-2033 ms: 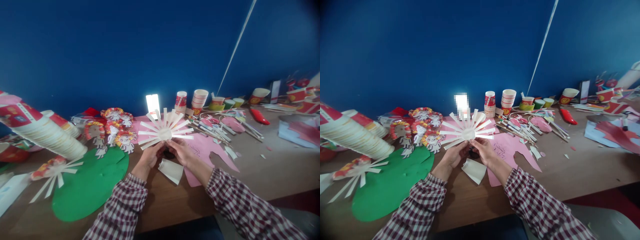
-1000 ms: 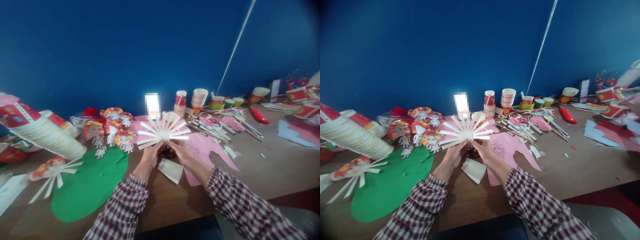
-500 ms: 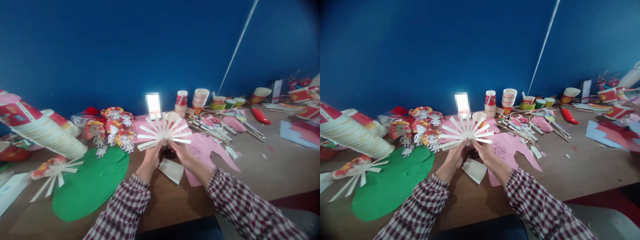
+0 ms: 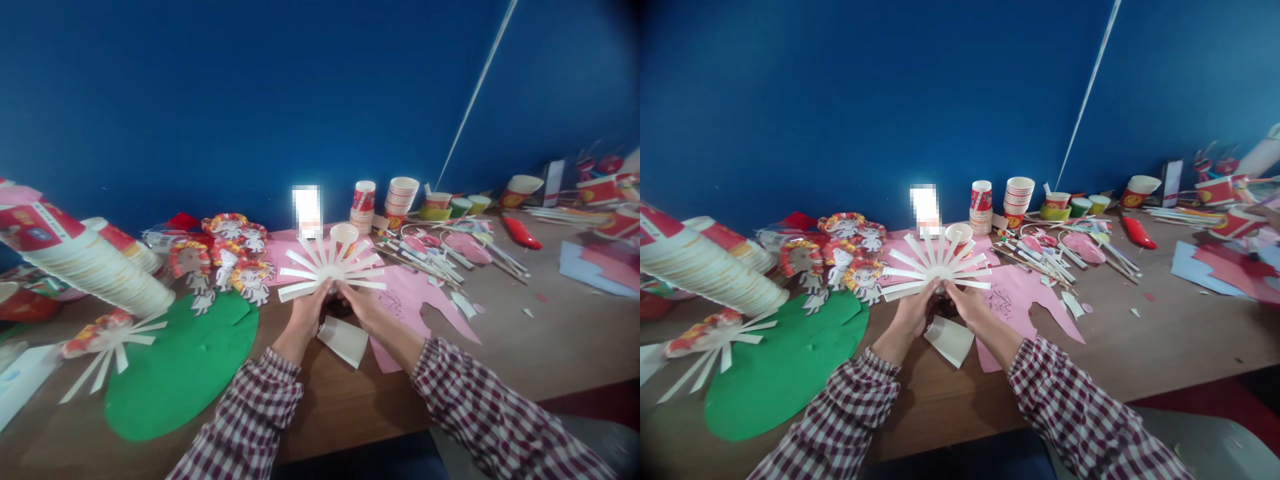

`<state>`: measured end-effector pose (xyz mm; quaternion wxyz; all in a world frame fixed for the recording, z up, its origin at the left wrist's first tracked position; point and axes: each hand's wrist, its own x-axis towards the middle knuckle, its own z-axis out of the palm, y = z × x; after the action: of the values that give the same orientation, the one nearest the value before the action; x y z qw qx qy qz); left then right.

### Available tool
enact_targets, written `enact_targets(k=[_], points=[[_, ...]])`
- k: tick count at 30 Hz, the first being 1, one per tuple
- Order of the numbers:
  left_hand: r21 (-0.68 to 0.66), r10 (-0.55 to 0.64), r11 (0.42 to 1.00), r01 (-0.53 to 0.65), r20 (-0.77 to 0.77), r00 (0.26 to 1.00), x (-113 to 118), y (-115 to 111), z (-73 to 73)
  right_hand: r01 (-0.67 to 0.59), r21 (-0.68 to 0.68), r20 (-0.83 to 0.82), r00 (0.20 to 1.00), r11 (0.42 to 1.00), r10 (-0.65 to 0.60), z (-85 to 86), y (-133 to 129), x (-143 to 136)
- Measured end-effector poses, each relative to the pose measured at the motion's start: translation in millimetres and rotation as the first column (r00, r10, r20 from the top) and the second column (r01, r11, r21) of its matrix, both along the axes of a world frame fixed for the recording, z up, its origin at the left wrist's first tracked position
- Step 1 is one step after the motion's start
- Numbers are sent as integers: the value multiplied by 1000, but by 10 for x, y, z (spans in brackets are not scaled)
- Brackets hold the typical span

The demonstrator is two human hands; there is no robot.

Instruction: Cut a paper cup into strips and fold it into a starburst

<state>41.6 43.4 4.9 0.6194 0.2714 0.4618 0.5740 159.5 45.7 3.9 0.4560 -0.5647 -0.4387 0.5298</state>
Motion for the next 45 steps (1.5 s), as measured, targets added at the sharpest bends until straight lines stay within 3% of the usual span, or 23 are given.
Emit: enact_targets(k=[5, 12, 17, 20, 26, 31, 45], points=[[-7, 15, 1000, -15, -7, 1000, 4, 10, 4, 27, 100, -54, 998, 995, -22, -23, 31, 32], [-102, -12, 995, 15, 31, 999, -10, -25, 72, -22, 68, -163, 986, 997, 33, 24, 15, -12], [118, -114, 987, 108, 46, 992, -10, -21, 77, 53, 36, -147, 988, 998, -47, 22, 34, 2], [116, -131, 985, 130, 6, 991, -7, -10, 84, 51, 48, -100, 994, 998, -46, 18, 46, 18], [59, -81, 995, 83, -26, 996, -16, 13, 58, 10, 116, -15, 1000, 993, -9, 78, 34, 29], [87, -41, 995, 43, -24, 999, -24, 26, 20, -55, 181, -145, 986, 982, 82, 57, 52, 1], [91, -36, 995, 41, -50, 998, -25, 43, 8, -1, 175, -220, 975, 985, 40, 87, 74, -16]])
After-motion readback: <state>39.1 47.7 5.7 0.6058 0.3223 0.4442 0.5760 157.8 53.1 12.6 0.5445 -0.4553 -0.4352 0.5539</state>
